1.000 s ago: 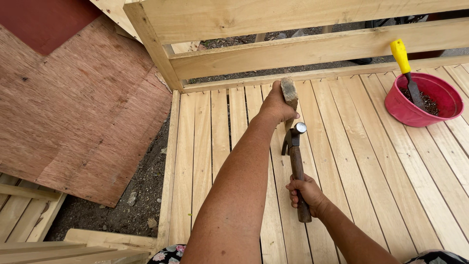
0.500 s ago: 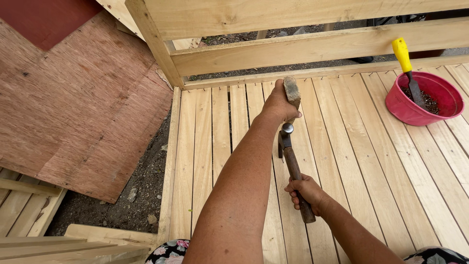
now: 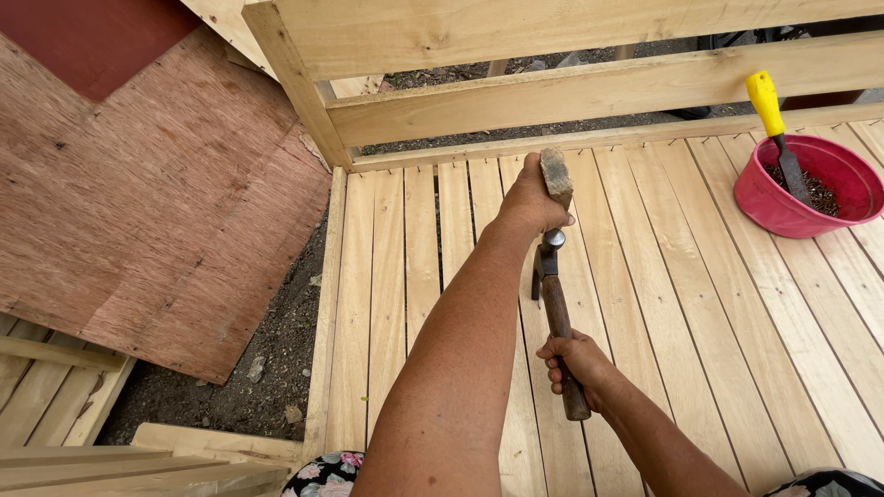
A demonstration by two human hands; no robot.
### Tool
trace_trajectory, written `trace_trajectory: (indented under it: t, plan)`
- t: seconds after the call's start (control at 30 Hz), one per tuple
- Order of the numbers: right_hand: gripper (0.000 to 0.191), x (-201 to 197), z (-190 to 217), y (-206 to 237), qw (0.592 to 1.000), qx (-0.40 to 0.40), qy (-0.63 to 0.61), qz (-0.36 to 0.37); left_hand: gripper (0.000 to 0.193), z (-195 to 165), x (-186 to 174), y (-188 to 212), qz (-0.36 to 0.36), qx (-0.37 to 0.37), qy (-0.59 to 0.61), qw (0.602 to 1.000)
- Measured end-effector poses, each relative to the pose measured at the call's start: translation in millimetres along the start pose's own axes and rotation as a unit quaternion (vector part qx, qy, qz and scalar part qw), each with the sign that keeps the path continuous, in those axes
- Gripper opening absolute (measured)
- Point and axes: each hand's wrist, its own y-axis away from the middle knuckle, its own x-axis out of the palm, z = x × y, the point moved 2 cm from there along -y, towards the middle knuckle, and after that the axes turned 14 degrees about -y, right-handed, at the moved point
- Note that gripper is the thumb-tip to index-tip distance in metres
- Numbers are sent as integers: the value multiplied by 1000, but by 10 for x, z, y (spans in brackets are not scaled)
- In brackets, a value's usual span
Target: The person sits on the ground beside a wooden slatted furniture frame and hammers nails into the slats using a claw hammer, holding a small stone block in the other hand. A pink bowl of nails with a yellow-handled tool sits nearby, and the person repeatedly positions nails and drives them into the wood.
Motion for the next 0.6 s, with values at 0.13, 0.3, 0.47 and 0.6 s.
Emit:
trace_trajectory:
  t: [0.13,0.3,0.47,0.6]
  plan:
    - [11,9,-12,12,1000,4,5,-14,99,-1,1,7,4,-5,7,1000]
    - [10,27,-17,26,1000,-4,21,-18,103,-18,-8,-5,5,-4,-16,1000]
    - [9,39,-19,50,1000,-3,7,-21,100,-14,-4,-16,9,-4,0,1000]
    - [10,49,-26,80,1000,-3,4,-24,101,-5,3,-24,6,1,-5,1000]
